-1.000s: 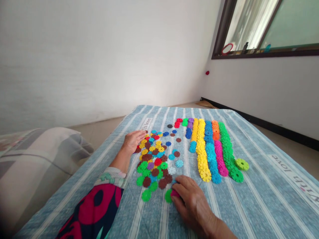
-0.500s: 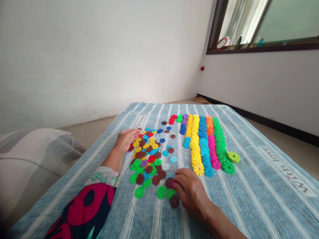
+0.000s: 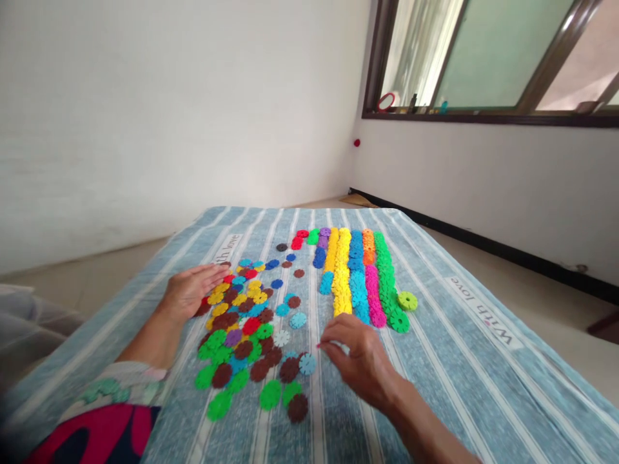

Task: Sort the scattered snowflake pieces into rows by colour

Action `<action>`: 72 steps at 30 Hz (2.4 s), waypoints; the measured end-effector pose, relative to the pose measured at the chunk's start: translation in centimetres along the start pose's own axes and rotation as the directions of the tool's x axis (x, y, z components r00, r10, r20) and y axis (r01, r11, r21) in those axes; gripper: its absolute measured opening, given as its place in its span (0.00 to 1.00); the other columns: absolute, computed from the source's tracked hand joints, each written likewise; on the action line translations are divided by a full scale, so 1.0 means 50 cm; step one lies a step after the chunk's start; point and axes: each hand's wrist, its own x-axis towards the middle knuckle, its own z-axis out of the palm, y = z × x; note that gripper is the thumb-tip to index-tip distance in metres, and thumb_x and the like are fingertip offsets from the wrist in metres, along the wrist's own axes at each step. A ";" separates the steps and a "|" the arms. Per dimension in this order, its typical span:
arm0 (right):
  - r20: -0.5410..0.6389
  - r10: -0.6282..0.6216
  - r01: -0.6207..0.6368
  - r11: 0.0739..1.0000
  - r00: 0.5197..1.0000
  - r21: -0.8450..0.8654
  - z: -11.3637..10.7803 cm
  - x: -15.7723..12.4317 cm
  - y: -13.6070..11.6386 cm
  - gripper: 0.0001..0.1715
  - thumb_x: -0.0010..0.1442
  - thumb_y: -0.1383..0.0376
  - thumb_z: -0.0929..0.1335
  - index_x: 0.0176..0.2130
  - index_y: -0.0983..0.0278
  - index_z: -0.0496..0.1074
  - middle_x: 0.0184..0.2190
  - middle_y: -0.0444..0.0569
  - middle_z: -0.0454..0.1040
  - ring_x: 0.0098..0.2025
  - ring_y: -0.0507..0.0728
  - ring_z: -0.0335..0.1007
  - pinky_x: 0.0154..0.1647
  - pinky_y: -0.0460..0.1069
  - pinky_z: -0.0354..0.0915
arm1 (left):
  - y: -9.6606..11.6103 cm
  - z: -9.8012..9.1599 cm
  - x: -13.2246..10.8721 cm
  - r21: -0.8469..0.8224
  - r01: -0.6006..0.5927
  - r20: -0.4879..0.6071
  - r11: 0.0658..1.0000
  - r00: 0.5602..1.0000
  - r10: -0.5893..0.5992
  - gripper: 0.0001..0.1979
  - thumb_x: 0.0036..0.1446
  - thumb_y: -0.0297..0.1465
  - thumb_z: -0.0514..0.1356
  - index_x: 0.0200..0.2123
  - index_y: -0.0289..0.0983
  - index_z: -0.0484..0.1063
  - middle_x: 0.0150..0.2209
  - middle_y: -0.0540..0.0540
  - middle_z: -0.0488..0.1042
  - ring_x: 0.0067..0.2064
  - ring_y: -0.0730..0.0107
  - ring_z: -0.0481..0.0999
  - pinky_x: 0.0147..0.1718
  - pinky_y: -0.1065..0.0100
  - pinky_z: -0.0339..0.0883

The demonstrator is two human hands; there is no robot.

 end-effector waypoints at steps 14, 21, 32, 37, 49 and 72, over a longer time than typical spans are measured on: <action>-0.161 0.223 -0.268 0.891 0.961 -0.367 -0.128 -0.045 0.155 0.14 0.57 0.57 0.66 0.28 0.59 0.79 0.45 0.55 0.74 0.48 0.66 0.71 0.48 0.62 0.65 | -0.003 -0.002 -0.008 -0.007 0.002 -0.006 1.000 1.000 -0.002 0.06 0.42 0.20 0.65 0.27 0.32 0.72 0.27 0.43 0.79 0.30 0.67 0.80 0.34 0.69 0.74; -0.116 0.117 -0.161 0.842 0.986 -0.515 -0.118 -0.065 0.209 0.18 0.60 0.56 0.63 0.30 0.58 0.80 0.44 0.55 0.75 0.46 0.67 0.71 0.44 0.61 0.68 | -0.012 -0.011 -0.009 0.004 0.018 -0.007 1.000 1.000 -0.018 0.08 0.42 0.23 0.66 0.29 0.31 0.72 0.28 0.43 0.80 0.31 0.66 0.80 0.35 0.69 0.73; -0.285 -0.011 -0.162 0.802 0.958 -0.575 -0.104 -0.050 0.137 0.20 0.62 0.52 0.61 0.31 0.59 0.76 0.36 0.52 0.77 0.40 0.64 0.73 0.38 0.58 0.68 | -0.014 -0.020 -0.011 -0.051 0.047 0.014 0.998 0.999 -0.046 0.08 0.41 0.25 0.67 0.28 0.31 0.72 0.29 0.42 0.80 0.32 0.66 0.80 0.36 0.69 0.71; -0.240 -0.075 -0.046 0.885 0.968 -0.464 -0.056 -0.038 0.094 0.14 0.62 0.56 0.63 0.32 0.59 0.74 0.34 0.50 0.77 0.38 0.62 0.74 0.39 0.55 0.68 | -0.012 -0.032 -0.008 -0.098 0.079 0.034 0.992 0.997 -0.076 0.09 0.41 0.27 0.67 0.29 0.32 0.72 0.30 0.41 0.80 0.34 0.65 0.80 0.37 0.67 0.71; 0.221 -0.136 0.187 0.955 0.966 -0.231 0.057 -0.035 -0.002 0.11 0.68 0.65 0.60 0.38 0.60 0.71 0.35 0.50 0.72 0.37 0.57 0.70 0.39 0.52 0.66 | 0.001 -0.036 -0.014 -0.132 0.110 0.029 0.985 0.994 -0.107 0.04 0.43 0.26 0.64 0.26 0.31 0.73 0.29 0.40 0.79 0.33 0.66 0.80 0.37 0.67 0.71; 0.271 -0.104 0.229 0.844 0.957 -0.485 0.265 0.161 -0.095 0.10 0.62 0.61 0.66 0.36 0.65 0.73 0.42 0.55 0.69 0.49 0.63 0.60 0.46 0.57 0.62 | -0.013 -0.034 0.018 0.250 -0.219 -0.115 0.943 0.960 0.254 0.14 0.36 0.32 0.67 0.31 0.35 0.76 0.28 0.49 0.77 0.33 0.65 0.75 0.28 0.71 0.68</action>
